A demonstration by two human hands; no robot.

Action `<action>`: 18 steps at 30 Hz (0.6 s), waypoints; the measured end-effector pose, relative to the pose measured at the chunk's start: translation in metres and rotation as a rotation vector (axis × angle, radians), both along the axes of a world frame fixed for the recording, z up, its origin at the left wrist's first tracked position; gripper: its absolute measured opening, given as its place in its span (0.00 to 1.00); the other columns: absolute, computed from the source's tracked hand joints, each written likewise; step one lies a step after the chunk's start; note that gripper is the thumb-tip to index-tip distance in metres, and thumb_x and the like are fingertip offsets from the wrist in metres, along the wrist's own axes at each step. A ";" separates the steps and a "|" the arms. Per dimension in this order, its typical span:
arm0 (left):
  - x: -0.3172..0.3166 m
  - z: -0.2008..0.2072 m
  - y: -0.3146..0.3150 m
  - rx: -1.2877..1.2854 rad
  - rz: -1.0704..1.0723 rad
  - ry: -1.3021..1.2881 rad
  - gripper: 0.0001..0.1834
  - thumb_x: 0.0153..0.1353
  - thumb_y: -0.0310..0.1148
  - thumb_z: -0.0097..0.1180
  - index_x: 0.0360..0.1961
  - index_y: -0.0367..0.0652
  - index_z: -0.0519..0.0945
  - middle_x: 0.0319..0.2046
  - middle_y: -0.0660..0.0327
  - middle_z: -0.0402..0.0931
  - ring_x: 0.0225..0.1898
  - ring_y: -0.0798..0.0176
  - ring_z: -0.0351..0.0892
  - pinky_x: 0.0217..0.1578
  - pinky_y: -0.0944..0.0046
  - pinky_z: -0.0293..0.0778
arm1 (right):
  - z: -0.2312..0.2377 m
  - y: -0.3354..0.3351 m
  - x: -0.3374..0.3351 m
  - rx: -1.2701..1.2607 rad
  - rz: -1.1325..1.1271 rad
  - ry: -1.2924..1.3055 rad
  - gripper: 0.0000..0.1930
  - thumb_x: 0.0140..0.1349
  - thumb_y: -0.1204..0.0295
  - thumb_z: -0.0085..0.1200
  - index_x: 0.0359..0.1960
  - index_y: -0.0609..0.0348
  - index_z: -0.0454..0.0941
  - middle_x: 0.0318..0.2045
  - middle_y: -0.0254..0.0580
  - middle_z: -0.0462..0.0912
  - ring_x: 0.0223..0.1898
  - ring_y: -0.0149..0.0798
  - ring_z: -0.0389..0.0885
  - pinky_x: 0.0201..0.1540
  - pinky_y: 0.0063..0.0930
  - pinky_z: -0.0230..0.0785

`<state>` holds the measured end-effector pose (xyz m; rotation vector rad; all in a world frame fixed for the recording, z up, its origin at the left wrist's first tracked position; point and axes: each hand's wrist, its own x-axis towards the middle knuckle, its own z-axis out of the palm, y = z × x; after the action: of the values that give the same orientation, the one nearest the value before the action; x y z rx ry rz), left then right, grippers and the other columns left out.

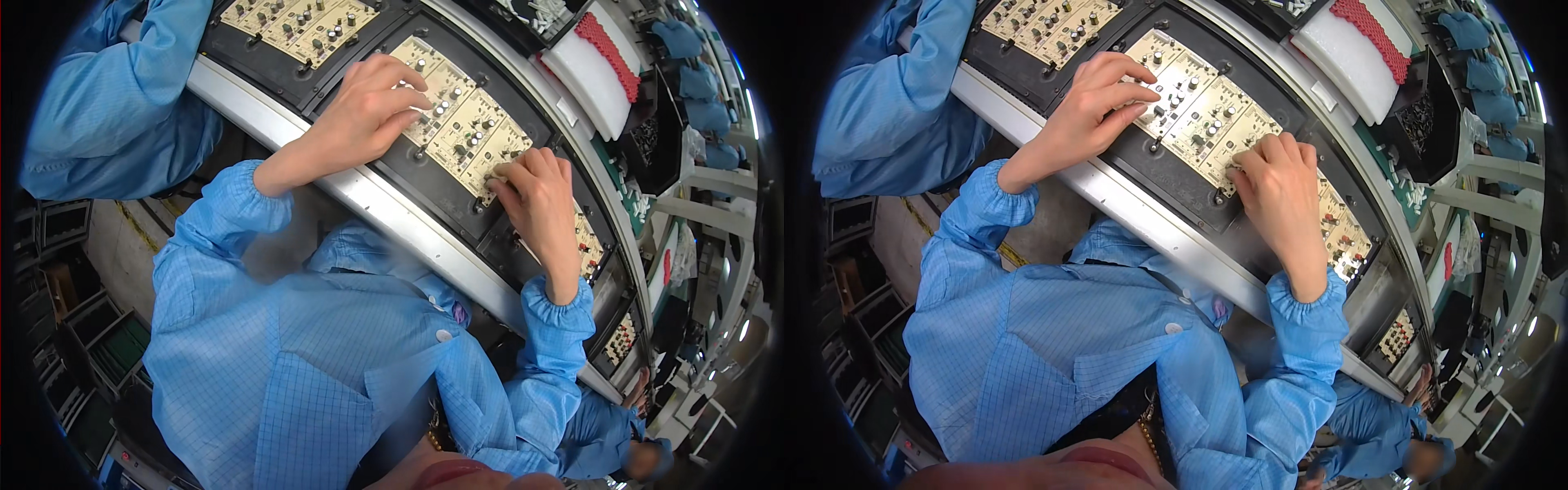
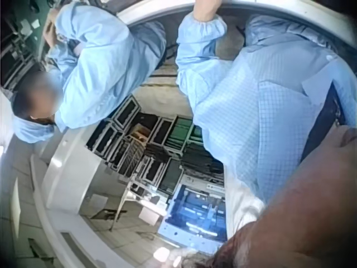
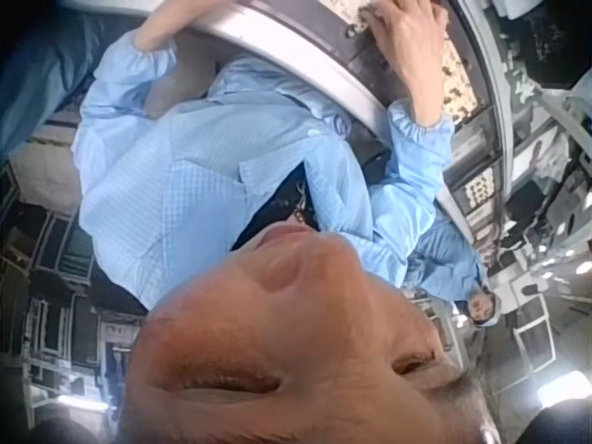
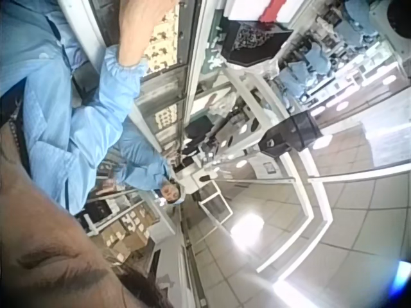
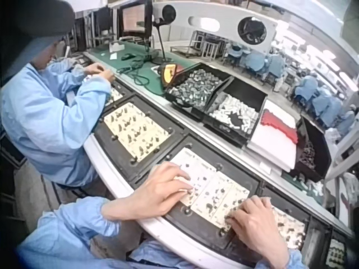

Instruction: Manually placing electronic components into designated positions on printed circuit boards on an industrial assembly line.

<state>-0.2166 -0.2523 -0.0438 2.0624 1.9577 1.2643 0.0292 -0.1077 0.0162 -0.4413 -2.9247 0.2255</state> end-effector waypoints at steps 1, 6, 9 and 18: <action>-0.003 -0.001 0.001 -0.001 0.001 0.002 0.08 0.61 0.24 0.62 0.42 0.41 0.85 0.49 0.61 0.79 0.56 0.55 0.73 0.57 0.54 0.65 | 0.002 0.001 -0.001 -0.030 -0.012 0.026 0.06 0.54 0.74 0.67 0.33 0.58 0.84 0.31 0.38 0.76 0.39 0.43 0.75 0.45 0.36 0.63; -0.016 -0.001 0.000 0.022 0.032 -0.008 0.08 0.61 0.26 0.61 0.42 0.43 0.86 0.48 0.61 0.79 0.57 0.55 0.72 0.57 0.52 0.63 | -0.014 -0.003 -0.017 -0.057 -0.007 0.208 0.07 0.55 0.74 0.68 0.36 0.57 0.85 0.31 0.37 0.76 0.39 0.42 0.75 0.43 0.36 0.62; -0.020 0.000 -0.004 0.018 0.037 -0.001 0.08 0.61 0.27 0.62 0.42 0.42 0.86 0.48 0.61 0.79 0.56 0.55 0.72 0.57 0.53 0.63 | -0.023 -0.005 -0.021 -0.063 0.020 0.217 0.08 0.55 0.74 0.68 0.36 0.57 0.85 0.31 0.37 0.76 0.39 0.42 0.75 0.44 0.37 0.62; -0.020 0.001 -0.003 0.022 0.015 0.015 0.08 0.61 0.27 0.62 0.42 0.42 0.85 0.48 0.62 0.79 0.56 0.55 0.72 0.57 0.53 0.64 | -0.017 -0.007 -0.037 0.057 0.050 -0.004 0.08 0.53 0.74 0.68 0.35 0.57 0.84 0.32 0.39 0.77 0.39 0.44 0.75 0.47 0.38 0.64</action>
<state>-0.2363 -0.2548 -0.0424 2.0775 1.9783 1.2824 -0.0082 -0.1151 -0.0012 -0.3603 -2.9400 0.1480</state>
